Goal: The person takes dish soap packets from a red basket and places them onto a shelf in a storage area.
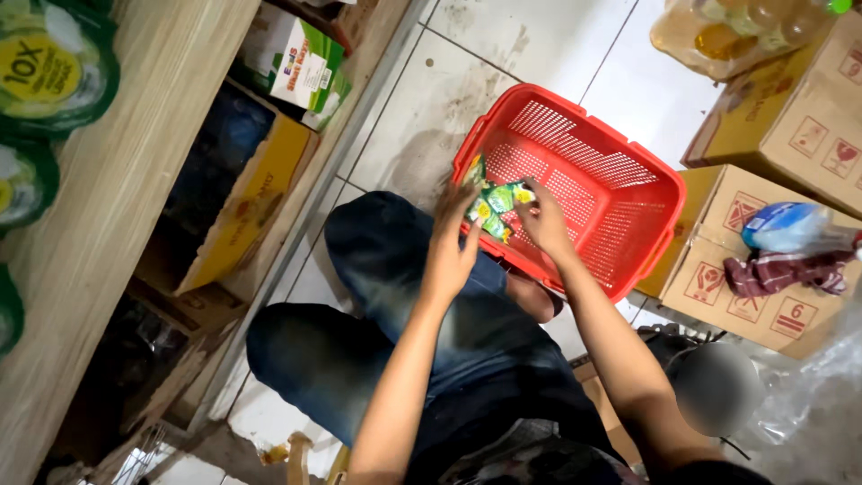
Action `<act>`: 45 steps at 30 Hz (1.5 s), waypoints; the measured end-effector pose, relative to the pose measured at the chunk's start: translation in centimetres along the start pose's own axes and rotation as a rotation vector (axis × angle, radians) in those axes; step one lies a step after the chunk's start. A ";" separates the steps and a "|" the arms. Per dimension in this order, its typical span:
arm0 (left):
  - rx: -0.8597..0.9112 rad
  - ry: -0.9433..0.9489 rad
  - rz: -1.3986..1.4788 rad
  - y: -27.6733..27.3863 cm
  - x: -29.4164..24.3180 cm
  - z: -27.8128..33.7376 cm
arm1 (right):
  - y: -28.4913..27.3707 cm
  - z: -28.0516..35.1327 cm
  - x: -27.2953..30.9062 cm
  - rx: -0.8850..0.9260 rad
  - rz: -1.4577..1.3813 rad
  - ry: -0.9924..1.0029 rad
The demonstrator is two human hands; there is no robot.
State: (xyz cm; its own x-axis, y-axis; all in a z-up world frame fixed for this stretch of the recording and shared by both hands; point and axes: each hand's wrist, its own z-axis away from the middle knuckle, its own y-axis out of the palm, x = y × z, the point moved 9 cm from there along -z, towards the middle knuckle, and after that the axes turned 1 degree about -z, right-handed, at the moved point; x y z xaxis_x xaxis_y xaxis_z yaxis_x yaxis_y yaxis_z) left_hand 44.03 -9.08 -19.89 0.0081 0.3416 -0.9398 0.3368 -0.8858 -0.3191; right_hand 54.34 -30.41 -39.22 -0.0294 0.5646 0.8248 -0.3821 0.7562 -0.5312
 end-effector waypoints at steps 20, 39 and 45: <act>0.102 -0.129 -0.081 0.5 1.7 0.4 | -3.2 0.4 9.7 0.139 -0.295 -0.077; 0.095 -0.579 0.202 -0.4 6.1 3.5 | 8.8 -2.1 -13.0 0.261 -0.056 0.273; 0.084 -0.588 0.204 0.1 6.8 4.2 | 9.6 -1.3 -12.6 0.469 0.471 0.088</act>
State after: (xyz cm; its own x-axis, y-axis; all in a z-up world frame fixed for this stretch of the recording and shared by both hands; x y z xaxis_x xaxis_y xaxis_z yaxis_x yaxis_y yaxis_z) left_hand 40.19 -8.13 -26.81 -0.4624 -0.0459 -0.8855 0.3083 -0.9447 -0.1120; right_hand 52.24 -29.86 -54.90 -0.2235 0.8390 0.4962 -0.7085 0.2097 -0.6738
